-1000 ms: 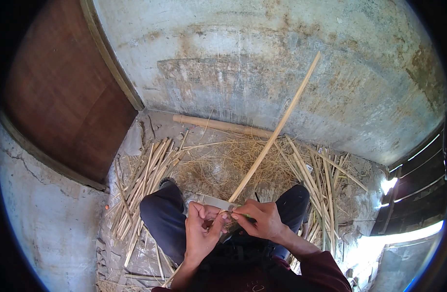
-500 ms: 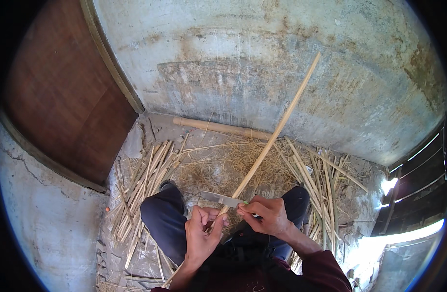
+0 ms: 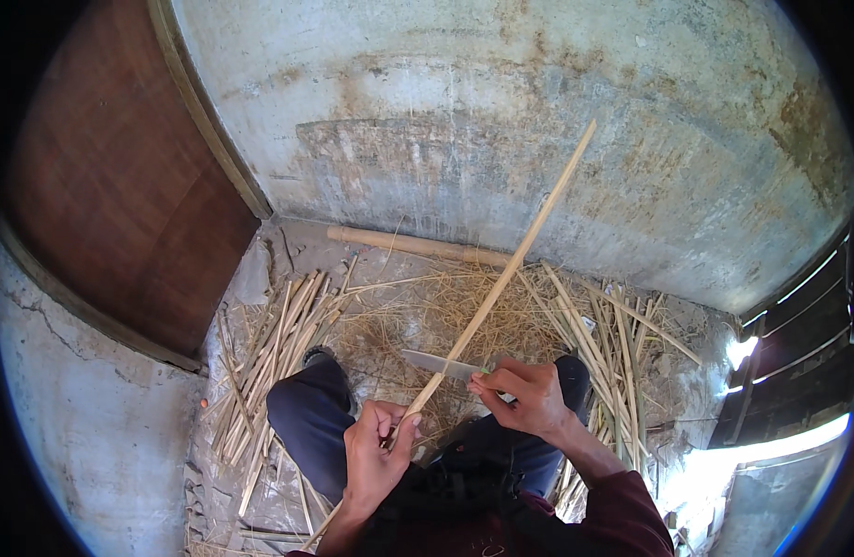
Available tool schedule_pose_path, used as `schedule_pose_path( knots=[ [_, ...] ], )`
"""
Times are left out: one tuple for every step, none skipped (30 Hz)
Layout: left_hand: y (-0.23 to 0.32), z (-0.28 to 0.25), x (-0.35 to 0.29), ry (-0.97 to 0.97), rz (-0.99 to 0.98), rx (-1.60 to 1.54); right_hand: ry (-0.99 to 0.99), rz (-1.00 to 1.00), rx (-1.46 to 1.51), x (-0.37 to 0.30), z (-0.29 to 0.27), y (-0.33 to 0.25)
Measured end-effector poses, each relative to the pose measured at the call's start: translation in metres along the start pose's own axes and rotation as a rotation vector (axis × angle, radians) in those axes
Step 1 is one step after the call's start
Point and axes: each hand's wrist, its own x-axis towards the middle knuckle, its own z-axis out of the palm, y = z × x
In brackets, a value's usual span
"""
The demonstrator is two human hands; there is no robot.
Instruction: The person uses a knife to shave and smooth the surface of a long wooden rod while sitting in a workshop surrounded by wood scraps and shavings.
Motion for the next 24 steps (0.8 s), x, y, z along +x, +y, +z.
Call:
schedule_pose_path(
  knots=[
    [0.0,0.0,0.0,0.006,0.012,-0.003,-0.004,-0.01,-0.012,0.0,0.0,0.001],
    [0.001,0.0,0.0,0.011,0.023,-0.006,-0.005,-0.009,-0.011,0.0,-0.001,0.0],
    [0.0,-0.001,0.0,0.011,0.021,-0.006,-0.022,-0.013,-0.019,0.003,-0.003,-0.002],
    [0.001,-0.001,0.0,0.006,0.029,0.015,-0.036,-0.019,-0.028,0.006,-0.005,-0.002],
    [0.001,-0.003,0.0,0.001,0.036,0.035,-0.033,-0.02,-0.028,0.006,-0.004,0.006],
    [0.001,-0.006,-0.001,0.002,0.038,0.037,0.018,-0.03,-0.101,0.004,-0.004,0.02],
    [0.001,-0.012,-0.004,0.011,0.031,0.088,0.069,-0.035,-0.179,0.002,-0.008,0.034],
    [0.001,-0.019,-0.008,0.027,0.022,0.14,0.17,0.101,-0.2,0.008,-0.019,0.048],
    [-0.001,-0.026,-0.012,0.03,0.023,0.136,0.271,0.235,-0.224,0.016,-0.034,0.065],
    [-0.002,-0.033,-0.015,0.036,-0.021,0.15,0.29,0.286,-0.243,0.015,-0.05,0.089],
    [-0.003,-0.038,-0.018,0.053,-0.068,0.172,0.307,0.331,-0.249,0.017,-0.057,0.104],
    [-0.003,-0.039,-0.019,0.066,-0.049,0.11,0.306,0.328,-0.246,0.012,-0.058,0.109],
    [-0.001,-0.039,-0.018,0.073,-0.052,0.109,0.334,0.415,-0.146,0.009,-0.057,0.108],
    [0.001,-0.039,-0.015,0.076,-0.088,0.058,0.361,0.501,-0.047,0.006,-0.056,0.107],
    [0.003,-0.038,-0.012,0.078,-0.124,0.006,0.356,0.498,-0.045,0.003,-0.052,0.103],
    [0.0,-0.036,-0.01,0.08,-0.127,0.005,0.352,0.517,0.019,0.003,-0.046,0.093],
    [-0.005,-0.034,-0.007,0.073,-0.128,-0.048,0.35,0.535,0.087,0.003,-0.037,0.084],
    [-0.009,-0.033,-0.005,0.064,-0.128,-0.101,0.351,0.535,0.09,0.004,-0.026,0.078],
    [-0.01,-0.033,-0.003,0.061,-0.129,-0.097,0.346,0.457,0.185,0.005,-0.014,0.072],
    [-0.011,-0.033,-0.001,0.015,-0.165,-0.158,0.341,0.376,0.282,0.005,-0.002,0.066],
    [-0.011,-0.034,0.002,-0.031,-0.201,-0.219,0.345,0.377,0.288,0.004,0.007,0.058],
    [-0.012,-0.033,0.004,-0.03,-0.201,-0.217,0.287,0.389,0.375,0.002,0.013,0.048],
    [-0.012,-0.031,0.005,-0.08,-0.214,-0.282,0.23,0.4,0.46,0.001,0.017,0.039],
    [-0.013,-0.029,0.007,-0.13,-0.228,-0.346,0.231,0.4,0.46,0.001,0.021,0.03]
  ],
)
